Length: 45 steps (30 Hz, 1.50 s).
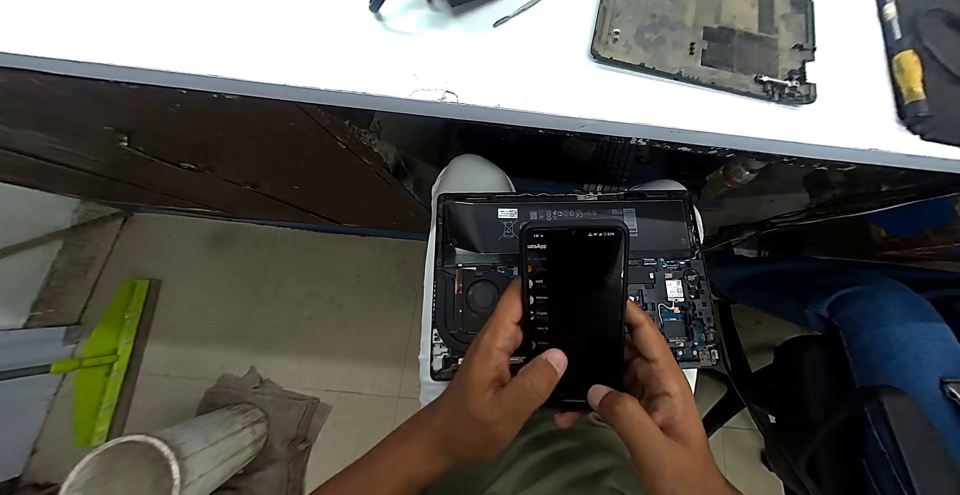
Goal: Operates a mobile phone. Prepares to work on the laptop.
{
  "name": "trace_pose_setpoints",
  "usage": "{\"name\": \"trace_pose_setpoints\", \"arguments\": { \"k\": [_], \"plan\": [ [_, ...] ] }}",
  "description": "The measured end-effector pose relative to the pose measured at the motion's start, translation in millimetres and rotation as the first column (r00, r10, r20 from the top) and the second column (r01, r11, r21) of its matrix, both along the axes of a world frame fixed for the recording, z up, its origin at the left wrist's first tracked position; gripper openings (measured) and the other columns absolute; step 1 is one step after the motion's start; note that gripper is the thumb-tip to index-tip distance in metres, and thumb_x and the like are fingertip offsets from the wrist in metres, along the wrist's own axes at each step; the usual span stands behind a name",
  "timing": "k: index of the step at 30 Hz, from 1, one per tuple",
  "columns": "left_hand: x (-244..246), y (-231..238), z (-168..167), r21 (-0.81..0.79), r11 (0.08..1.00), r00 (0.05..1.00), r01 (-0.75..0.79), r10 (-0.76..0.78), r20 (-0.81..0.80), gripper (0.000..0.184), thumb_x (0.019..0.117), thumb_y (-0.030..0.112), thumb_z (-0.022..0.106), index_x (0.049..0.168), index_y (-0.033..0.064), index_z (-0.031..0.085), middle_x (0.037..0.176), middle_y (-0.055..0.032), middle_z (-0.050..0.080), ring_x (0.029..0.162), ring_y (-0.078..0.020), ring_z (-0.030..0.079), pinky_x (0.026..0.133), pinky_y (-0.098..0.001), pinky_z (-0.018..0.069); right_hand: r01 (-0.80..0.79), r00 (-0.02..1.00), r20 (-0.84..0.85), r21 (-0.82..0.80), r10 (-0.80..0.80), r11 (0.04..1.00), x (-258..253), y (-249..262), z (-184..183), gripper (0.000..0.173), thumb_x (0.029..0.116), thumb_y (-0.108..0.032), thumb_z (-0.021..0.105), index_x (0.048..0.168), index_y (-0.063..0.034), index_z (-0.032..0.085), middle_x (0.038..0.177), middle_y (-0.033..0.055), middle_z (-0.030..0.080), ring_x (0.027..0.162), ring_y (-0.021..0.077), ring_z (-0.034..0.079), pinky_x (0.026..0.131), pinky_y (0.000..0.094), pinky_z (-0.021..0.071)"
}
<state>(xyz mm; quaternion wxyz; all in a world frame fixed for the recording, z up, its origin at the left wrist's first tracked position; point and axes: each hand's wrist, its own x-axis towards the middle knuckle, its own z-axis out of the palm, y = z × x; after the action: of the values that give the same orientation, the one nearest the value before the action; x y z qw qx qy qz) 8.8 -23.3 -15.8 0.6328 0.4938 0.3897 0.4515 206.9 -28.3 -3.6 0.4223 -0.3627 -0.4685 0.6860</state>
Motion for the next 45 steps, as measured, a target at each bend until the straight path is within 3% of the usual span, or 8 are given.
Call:
{"name": "trace_pose_setpoints", "arguments": {
  "k": [5, 12, 20, 23, 33, 40, 45],
  "plan": [
    [-2.4, 1.1, -0.7, 0.002, 1.0, 1.0, 0.013, -0.013, 0.024, 0.053, 0.1025, 0.024, 0.047, 0.153, 0.0137, 0.035, 0.128, -0.0102, 0.062, 0.114, -0.0218, 0.064, 0.094, -0.0381, 0.0575, -0.004, 1.0, -0.022, -0.024, 0.004, 1.0, -0.1, 0.2, 0.4, 0.07, 0.0908, 0.004, 0.048, 0.156, -0.008, 0.026, 0.128, 0.0203, 0.061, 0.104, 0.0349, 0.071, 0.067, 0.0486, 0.0663],
    [-4.4, 0.4, -1.8, -0.017, 1.0, 0.996, 0.016, -0.014, 0.094, 0.053, 0.1051, 0.033, 0.042, 0.154, 0.0141, 0.035, 0.133, -0.0097, 0.06, 0.119, -0.0203, 0.062, 0.1, -0.0374, 0.0542, -0.034, 0.997, -0.063, -0.035, 0.032, 0.999, 2.0, 1.8, -2.5, 0.065, 0.0956, 0.0, 0.04, 0.158, -0.0081, 0.024, 0.129, 0.021, 0.06, 0.106, 0.0345, 0.07, 0.066, 0.0489, 0.0657],
    [-3.8, 2.0, -0.6, -0.008, 1.0, 0.994, 0.024, -0.023, 0.107, 0.053, 0.1055, 0.033, 0.042, 0.154, 0.0138, 0.035, 0.135, -0.0088, 0.059, 0.121, -0.019, 0.061, 0.101, -0.0364, 0.0532, -0.004, 0.994, -0.108, -0.076, -0.005, 0.997, 2.3, 2.6, -3.4, 0.049, 0.1077, -0.021, 0.038, 0.155, -0.0103, 0.033, 0.13, 0.0187, 0.06, 0.106, 0.0322, 0.07, 0.067, 0.0469, 0.0656],
    [-3.5, 2.6, -0.4, -0.003, 1.0, 0.994, 0.026, -0.025, 0.107, 0.052, 0.1057, 0.032, 0.041, 0.154, 0.0136, 0.036, 0.134, -0.0094, 0.059, 0.12, -0.0197, 0.061, 0.101, -0.037, 0.0535, 0.01, 0.993, -0.114, -0.081, -0.019, 0.997, 1.7, 2.9, -2.7, 0.044, 0.1097, -0.025, 0.036, 0.151, -0.0083, 0.038, 0.127, 0.0196, 0.061, 0.104, 0.0328, 0.07, 0.065, 0.0467, 0.0655],
    [1.1, 4.8, 4.3, 0.004, 1.0, 0.999, -0.027, 0.027, 0.033, 0.04, 0.1108, 0.024, 0.037, 0.148, 0.0102, 0.042, 0.123, -0.0123, 0.064, 0.109, -0.0233, 0.067, 0.093, -0.039, 0.0591, 0.003, 0.994, -0.111, -0.085, -0.013, 0.996, 1.7, 2.6, -2.9, 0.045, 0.1104, -0.024, 0.034, 0.15, -0.0031, 0.038, 0.126, 0.0209, 0.061, 0.104, 0.0338, 0.07, 0.067, 0.0478, 0.0655],
    [-0.4, 0.5, 1.3, -0.034, 0.999, 1.0, -0.01, 0.01, -0.014, 0.051, 0.0997, 0.011, 0.051, 0.149, 0.0133, 0.04, 0.119, -0.0114, 0.067, 0.106, -0.0233, 0.069, 0.089, -0.037, 0.0605, 0.008, 0.994, -0.108, -0.077, -0.016, 0.997, 2.4, 1.7, -3.8, 0.045, 0.1101, -0.022, 0.034, 0.15, -0.0018, 0.037, 0.125, 0.0205, 0.061, 0.103, 0.0325, 0.07, 0.067, 0.0468, 0.0657],
    [-0.2, 0.4, 1.5, -0.026, 1.0, 1.0, 0.005, -0.005, -0.024, 0.054, 0.0978, 0.01, 0.051, 0.15, 0.0145, 0.039, 0.12, -0.0095, 0.067, 0.106, -0.0217, 0.069, 0.089, -0.0362, 0.0605, 0.015, 0.994, -0.11, -0.068, -0.022, 0.998, 3.3, 0.9, -4.2, 0.043, 0.1091, -0.018, 0.035, 0.149, -0.0023, 0.038, 0.124, 0.0199, 0.062, 0.103, 0.0313, 0.07, 0.067, 0.0461, 0.0656]
  ]
}}
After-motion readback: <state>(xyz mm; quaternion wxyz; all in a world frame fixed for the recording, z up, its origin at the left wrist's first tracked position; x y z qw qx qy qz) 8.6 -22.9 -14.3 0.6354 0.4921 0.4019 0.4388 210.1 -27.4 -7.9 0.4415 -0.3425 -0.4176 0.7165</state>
